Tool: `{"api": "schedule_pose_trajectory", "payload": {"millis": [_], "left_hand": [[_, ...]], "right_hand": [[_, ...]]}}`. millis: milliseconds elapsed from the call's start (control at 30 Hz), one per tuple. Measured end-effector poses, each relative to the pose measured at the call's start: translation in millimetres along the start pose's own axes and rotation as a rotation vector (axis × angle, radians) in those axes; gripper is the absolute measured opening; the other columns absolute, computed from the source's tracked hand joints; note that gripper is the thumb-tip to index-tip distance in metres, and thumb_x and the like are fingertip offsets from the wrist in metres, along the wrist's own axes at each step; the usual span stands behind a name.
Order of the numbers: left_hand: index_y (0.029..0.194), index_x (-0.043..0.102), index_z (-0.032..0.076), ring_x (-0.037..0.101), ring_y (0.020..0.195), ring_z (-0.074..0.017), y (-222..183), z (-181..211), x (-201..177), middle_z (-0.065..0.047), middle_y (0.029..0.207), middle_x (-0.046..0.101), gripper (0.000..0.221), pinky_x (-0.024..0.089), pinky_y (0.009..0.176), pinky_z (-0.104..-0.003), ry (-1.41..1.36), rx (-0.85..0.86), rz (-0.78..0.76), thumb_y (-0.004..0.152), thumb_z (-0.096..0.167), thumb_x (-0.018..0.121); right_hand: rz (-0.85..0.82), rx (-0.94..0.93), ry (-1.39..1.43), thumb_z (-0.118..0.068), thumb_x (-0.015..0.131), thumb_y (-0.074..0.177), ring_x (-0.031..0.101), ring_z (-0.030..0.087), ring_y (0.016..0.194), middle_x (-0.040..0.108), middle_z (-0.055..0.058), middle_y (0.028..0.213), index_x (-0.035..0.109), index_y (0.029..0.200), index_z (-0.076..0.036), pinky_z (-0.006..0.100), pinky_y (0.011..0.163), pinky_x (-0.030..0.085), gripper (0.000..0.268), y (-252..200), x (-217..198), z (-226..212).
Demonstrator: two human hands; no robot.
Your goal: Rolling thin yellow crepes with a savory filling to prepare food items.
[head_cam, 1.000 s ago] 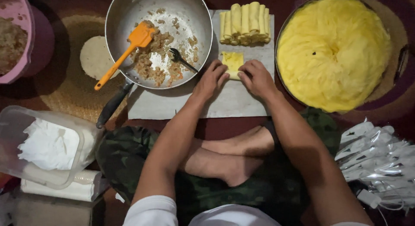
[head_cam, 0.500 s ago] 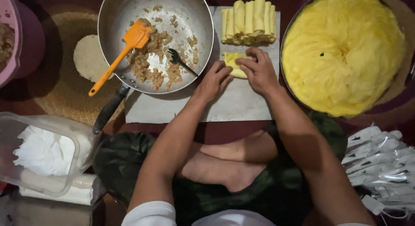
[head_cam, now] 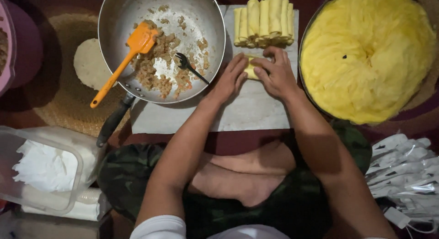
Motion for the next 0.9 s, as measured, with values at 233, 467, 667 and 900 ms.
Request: {"api": "schedule_pose_trajectory", "payload": {"millis": [233, 467, 667, 900], "left_hand": [[0.158, 0.033, 0.003, 0.027, 0.155, -0.0425, 4, -9, 6, -0.027, 0.165, 0.027, 0.053, 0.021, 0.134, -0.049, -0.079, -0.160, -0.114, 0.113, 0.029, 0.043], [0.158, 0.034, 0.001, 0.027, 0.156, -0.0381, 9, -24, 13, -0.026, 0.165, 0.030, 0.052, 0.019, 0.134, -0.046, -0.097, -0.203, -0.087, 0.114, 0.027, 0.042], [0.156, 0.039, 0.002, 0.033, 0.155, -0.0341, 11, -30, 14, -0.024, 0.163, 0.036, 0.050, 0.021, 0.134, -0.043, -0.140, -0.216, -0.027, 0.114, 0.028, 0.042], [0.141, 0.056, 0.001, 0.048, 0.143, -0.0395, 7, 0, -1, -0.024, 0.149, 0.050, 0.047, 0.035, 0.126, -0.048, -0.053, 0.074, 0.078, 0.100, 0.017, 0.073]], "right_hand": [[0.010, 0.033, -0.065, -0.048, 0.055, 0.108, 0.051, 0.038, 0.105, 0.047, 0.013, 0.129, 0.067, 0.134, -0.025, 0.049, 0.092, 0.044, 0.036, -1, 2, 6], [0.005, 0.024, 0.089, -0.054, 0.081, 0.085, 0.051, 0.042, 0.117, 0.049, 0.015, 0.133, 0.065, 0.134, -0.018, 0.051, 0.104, 0.040, 0.063, -1, -5, 4], [0.070, -0.138, 0.088, -0.041, 0.083, 0.091, 0.059, 0.028, 0.103, 0.071, -0.003, 0.117, 0.074, 0.115, -0.025, 0.041, 0.095, 0.042, 0.030, -3, 1, -2], [0.141, -0.125, 0.121, -0.028, 0.066, 0.106, 0.063, 0.031, 0.100, 0.073, 0.002, 0.114, 0.074, 0.117, -0.021, 0.042, 0.093, 0.047, 0.016, 8, -6, -6]]}}
Point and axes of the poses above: each hand's wrist, its own y-axis towards the middle knuckle, its own x-axis out of the palm, z = x × y, the point moved 8 cm from there along y, towards the middle knuckle
